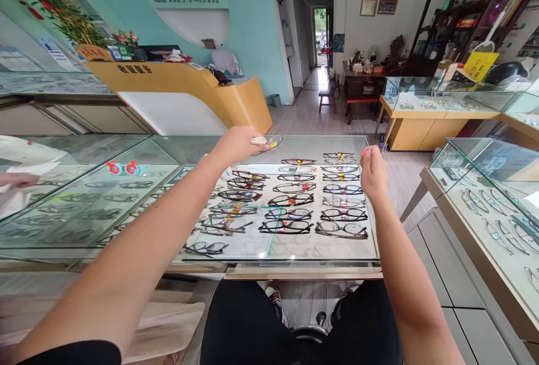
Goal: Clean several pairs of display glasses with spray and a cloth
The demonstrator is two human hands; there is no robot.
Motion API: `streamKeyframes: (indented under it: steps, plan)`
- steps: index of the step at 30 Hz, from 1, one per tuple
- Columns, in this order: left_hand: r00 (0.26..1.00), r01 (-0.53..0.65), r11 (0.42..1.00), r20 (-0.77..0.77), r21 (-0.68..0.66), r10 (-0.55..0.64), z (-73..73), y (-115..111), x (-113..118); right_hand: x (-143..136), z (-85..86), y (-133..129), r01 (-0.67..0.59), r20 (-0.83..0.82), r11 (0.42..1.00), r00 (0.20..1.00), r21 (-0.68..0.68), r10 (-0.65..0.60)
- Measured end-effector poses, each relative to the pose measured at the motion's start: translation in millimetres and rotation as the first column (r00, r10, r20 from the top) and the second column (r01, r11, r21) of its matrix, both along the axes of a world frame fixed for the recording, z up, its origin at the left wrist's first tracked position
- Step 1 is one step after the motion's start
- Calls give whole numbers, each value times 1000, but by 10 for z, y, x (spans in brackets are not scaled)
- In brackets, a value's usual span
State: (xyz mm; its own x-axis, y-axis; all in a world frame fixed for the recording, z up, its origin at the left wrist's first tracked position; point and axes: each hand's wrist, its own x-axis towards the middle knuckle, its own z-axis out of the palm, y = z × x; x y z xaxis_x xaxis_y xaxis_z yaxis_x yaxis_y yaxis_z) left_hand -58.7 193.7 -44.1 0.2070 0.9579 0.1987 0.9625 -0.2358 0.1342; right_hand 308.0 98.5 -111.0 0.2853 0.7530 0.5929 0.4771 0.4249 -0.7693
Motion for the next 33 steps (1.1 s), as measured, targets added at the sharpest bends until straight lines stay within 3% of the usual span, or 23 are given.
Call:
streamKeyframes:
  steps: [1,2,3,5,8,11,14,20,26,33]
  plan:
    - [995,32,998,96,56,-37,17,-67,75,-22,36,-29,-6,15,1000,1000,-7,6]
    - [950,75,988,293,134,-112,18,-145,166,-56,85,-64,-9,23,1000,1000,-10,9]
    - [852,121,972,482,200,-206,6,-231,270,-104,147,-105,-15,25,1000,1000,-9,15]
    - [604,191,935,715,300,-353,-48,-413,500,-234,296,-192,-67,26,998,997,10,67]
    - [288,253,897,857,363,-428,-152,-657,825,-472,513,-290,-272,99,962,957,-7,271]
    - [109,279,891,910,358,-400,-234,-810,1026,-657,618,-315,-437,126,894,886,-101,447]
    - [61,284,898,928,337,-367,-290,-886,1090,-738,595,-312,-497,88,859,857,-122,508]
    - [94,331,904,944,269,-316,-372,-957,1090,-733,465,-336,-518,-1,845,852,-134,523]
    - [113,367,895,943,253,-313,-436,-975,1108,-694,417,-317,-477,-25,869,878,-131,478]
    - [132,293,918,939,268,-317,-504,-931,1149,-681,381,-292,-447,-57,885,894,-132,444]
